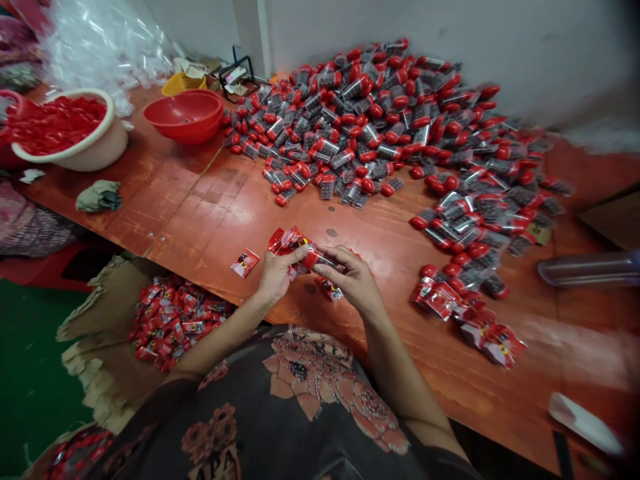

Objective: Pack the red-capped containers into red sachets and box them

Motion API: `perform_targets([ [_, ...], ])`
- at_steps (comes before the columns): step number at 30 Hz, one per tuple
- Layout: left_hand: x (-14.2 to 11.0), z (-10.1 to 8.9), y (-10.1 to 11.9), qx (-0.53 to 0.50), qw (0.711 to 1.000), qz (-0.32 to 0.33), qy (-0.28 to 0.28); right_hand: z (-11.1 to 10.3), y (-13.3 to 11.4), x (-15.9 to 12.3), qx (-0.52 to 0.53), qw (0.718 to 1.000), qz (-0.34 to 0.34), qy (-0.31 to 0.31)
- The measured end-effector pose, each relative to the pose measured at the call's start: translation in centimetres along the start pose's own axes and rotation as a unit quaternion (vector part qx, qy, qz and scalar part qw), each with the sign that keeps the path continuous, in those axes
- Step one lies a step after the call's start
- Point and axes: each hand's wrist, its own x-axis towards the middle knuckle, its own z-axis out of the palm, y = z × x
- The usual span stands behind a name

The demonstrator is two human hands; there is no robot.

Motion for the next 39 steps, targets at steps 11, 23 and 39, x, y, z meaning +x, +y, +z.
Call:
perform_targets([
  [11, -0.4, -0.3, -0.2, 0.022, 0.999, -0.024, -0.009, 0.3, 0.4, -0.3, 0.048, 0.997, 0.038, 0.036],
  [23, -1.3, -0.3, 0.3, 0.049, 0.997, -0.046, -0.029, 3.1, 0.6, -1.5, -0.091, 0.982, -0.099, 0.135],
  [39, -1.7, 0.0, -0.2, 0.033, 0.999, -0.027, -0.014, 4.5, 2.1, -2.3, 0.070, 0.984, -0.018, 0.162],
])
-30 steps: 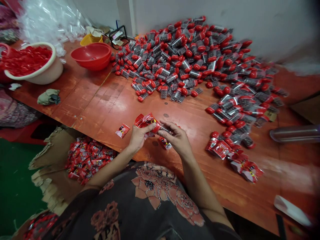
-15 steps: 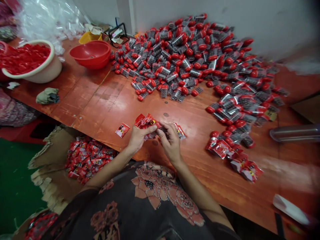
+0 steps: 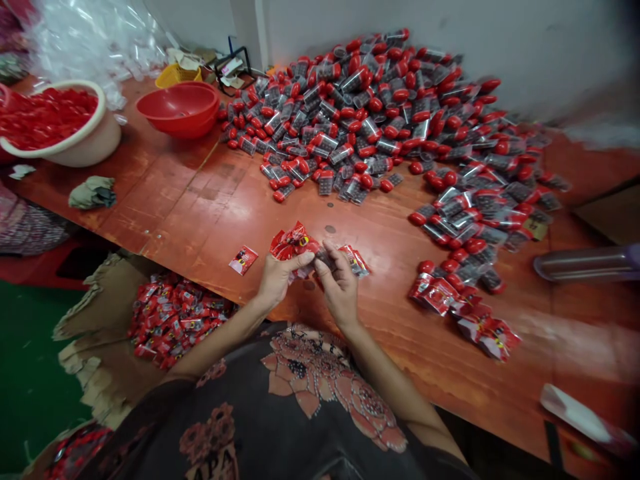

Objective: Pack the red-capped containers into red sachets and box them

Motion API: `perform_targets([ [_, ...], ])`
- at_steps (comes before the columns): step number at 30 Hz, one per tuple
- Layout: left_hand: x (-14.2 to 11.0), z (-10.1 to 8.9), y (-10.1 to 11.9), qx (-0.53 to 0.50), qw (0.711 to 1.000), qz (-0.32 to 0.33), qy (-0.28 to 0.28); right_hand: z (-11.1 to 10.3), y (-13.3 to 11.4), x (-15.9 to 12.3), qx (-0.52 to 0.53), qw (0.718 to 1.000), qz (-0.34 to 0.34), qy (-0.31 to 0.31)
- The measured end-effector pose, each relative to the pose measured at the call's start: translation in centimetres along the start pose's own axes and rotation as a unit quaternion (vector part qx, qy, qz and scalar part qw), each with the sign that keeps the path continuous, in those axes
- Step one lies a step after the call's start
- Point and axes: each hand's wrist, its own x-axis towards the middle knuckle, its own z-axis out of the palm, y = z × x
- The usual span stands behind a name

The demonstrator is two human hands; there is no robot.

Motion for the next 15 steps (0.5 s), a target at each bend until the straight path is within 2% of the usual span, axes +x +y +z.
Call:
perform_targets([
  [3, -0.4, 0.0, -0.7, 0.006, 1.000, -0.009, -0.008, 0.0, 0.1, -0.3, -0.008, 1.000, 0.010, 0.021],
  [7, -0.4, -0.4, -1.2, 0.021, 0.999, -0.023, -0.009, -0.2, -0.4, -0.5, -0.035, 0.999, 0.000, 0.005],
  [11, 0.7, -1.2, 0.2, -0.005, 0.998, 0.044, 0.034, -0.9, -1.0, -0.3, -0.083, 0.996, -0.043, -0.004],
  [15, 1.3, -1.7, 1.7, 0.008, 0.997, 0.053, 0.055, -1.3, -1.1, -0.4, -0.103, 0.993, -0.056, -0.024],
])
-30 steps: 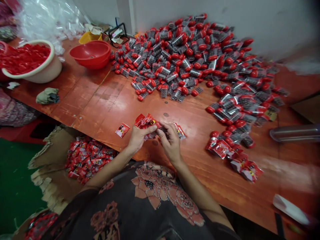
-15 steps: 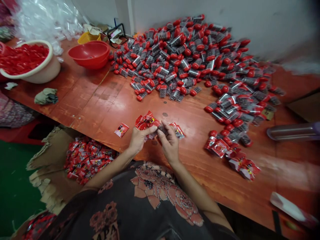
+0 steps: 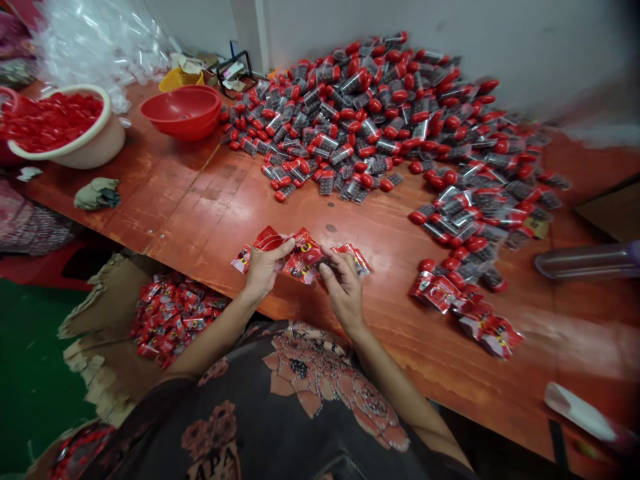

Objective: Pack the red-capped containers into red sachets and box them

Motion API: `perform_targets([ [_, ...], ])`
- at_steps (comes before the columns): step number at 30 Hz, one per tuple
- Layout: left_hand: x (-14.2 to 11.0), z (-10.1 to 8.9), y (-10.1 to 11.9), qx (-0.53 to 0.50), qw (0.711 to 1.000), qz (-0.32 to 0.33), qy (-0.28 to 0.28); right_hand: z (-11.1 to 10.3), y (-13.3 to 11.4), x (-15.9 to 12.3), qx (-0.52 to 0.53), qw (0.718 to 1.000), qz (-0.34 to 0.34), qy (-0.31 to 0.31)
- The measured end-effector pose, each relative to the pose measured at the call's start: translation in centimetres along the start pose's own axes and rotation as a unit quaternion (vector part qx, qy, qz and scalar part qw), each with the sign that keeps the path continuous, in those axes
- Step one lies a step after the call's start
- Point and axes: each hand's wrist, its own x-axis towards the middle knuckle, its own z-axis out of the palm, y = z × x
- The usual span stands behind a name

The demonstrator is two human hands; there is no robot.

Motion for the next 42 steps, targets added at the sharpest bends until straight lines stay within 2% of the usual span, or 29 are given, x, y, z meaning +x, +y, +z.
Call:
perform_targets([
  [3, -0.4, 0.1, -0.3, -0.021, 1.000, -0.013, 0.010, 0.3, 0.2, -0.4, 0.023, 1.000, 0.008, 0.002],
  [5, -1.1, 0.2, -1.0, -0.043, 0.998, -0.044, 0.004, 0.5, 0.3, -0.5, 0.033, 0.999, 0.018, 0.009],
  [9, -2.7, 0.3, -2.3, -0.055, 0.991, -0.115, -0.038, 0.9, 0.5, -0.6, 0.010, 0.999, 0.028, 0.031],
  [14, -3.3, 0.3, -2.8, -0.022, 0.984, -0.162, -0.076, 1.1, 0.8, -0.7, -0.018, 0.999, 0.022, 0.024],
  [17, -2.8, 0.3, -3.4, -0.051, 0.980, -0.187, -0.042, 1.3, 1.2, -0.7, -0.020, 0.999, 0.025, 0.037],
  [22, -2.1, -0.1, -4.5, -0.129, 0.958, -0.257, 0.021, 0.9, 1.3, -0.6, -0.047, 0.996, 0.019, 0.069],
  [25, -1.9, -0.3, -4.1, -0.139, 0.965, -0.221, 0.024, 0.6, 0.9, -0.6, -0.046, 0.997, 0.008, 0.054],
  [28, -2.0, 0.2, -3.3, -0.098, 0.981, -0.169, -0.006, 0.7, 0.7, -0.9, -0.034, 0.999, 0.003, 0.017],
  [31, -2.3, 1.0, -2.8, -0.042, 0.990, -0.130, -0.033, 1.1, 1.0, -1.3, -0.022, 0.999, 0.010, 0.030],
  [35, -2.7, 1.5, -2.9, -0.015, 0.990, -0.129, -0.053, 1.3, 1.4, -1.5, 0.016, 0.998, 0.053, 0.043],
  [39, -2.4, 1.1, -3.0, -0.023, 0.992, -0.120, -0.040, 1.2, 1.1, -1.3, 0.006, 0.999, 0.039, 0.012],
  [42, -2.2, 0.9, -2.8, -0.029, 0.993, -0.104, -0.040, 1.2, 0.9, -1.4, 0.012, 0.999, 0.035, 0.018],
])
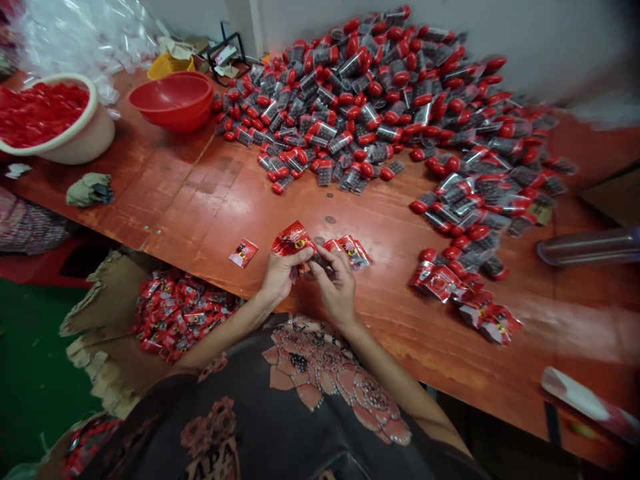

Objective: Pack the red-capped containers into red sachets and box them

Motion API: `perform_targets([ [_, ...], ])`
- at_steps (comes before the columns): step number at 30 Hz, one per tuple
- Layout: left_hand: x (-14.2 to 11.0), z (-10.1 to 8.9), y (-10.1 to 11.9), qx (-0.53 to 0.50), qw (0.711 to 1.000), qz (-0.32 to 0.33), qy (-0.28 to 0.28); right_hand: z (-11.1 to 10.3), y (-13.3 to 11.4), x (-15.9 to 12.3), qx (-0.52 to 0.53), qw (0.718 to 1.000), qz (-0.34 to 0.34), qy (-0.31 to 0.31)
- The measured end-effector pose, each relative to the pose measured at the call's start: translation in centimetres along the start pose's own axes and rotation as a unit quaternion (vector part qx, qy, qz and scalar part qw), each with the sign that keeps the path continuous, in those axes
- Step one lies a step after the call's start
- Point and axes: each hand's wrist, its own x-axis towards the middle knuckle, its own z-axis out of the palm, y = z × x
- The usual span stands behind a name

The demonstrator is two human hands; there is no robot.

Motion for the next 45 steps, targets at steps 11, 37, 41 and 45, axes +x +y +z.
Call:
perform_targets([
  [11, -0.6, 0.2, -0.8, 0.016, 0.999, -0.038, -0.009, 0.5, -0.1, 0.2, 0.178, 0.977, 0.104, 0.060],
  [37, -0.8, -1.2, -1.0, 0.044, 0.999, 0.015, -0.008, 0.9, 0.0, -0.4, 0.114, 0.992, 0.044, 0.038],
  [41, -1.0, -0.7, -1.2, 0.061, 0.997, 0.045, 0.028, 1.4, 0.5, -0.6, 0.123, 0.990, 0.046, 0.045],
  [45, -1.7, -0.2, -1.9, 0.076, 0.993, 0.078, 0.047, 1.2, 0.6, -0.7, 0.063, 0.996, 0.009, 0.066],
])
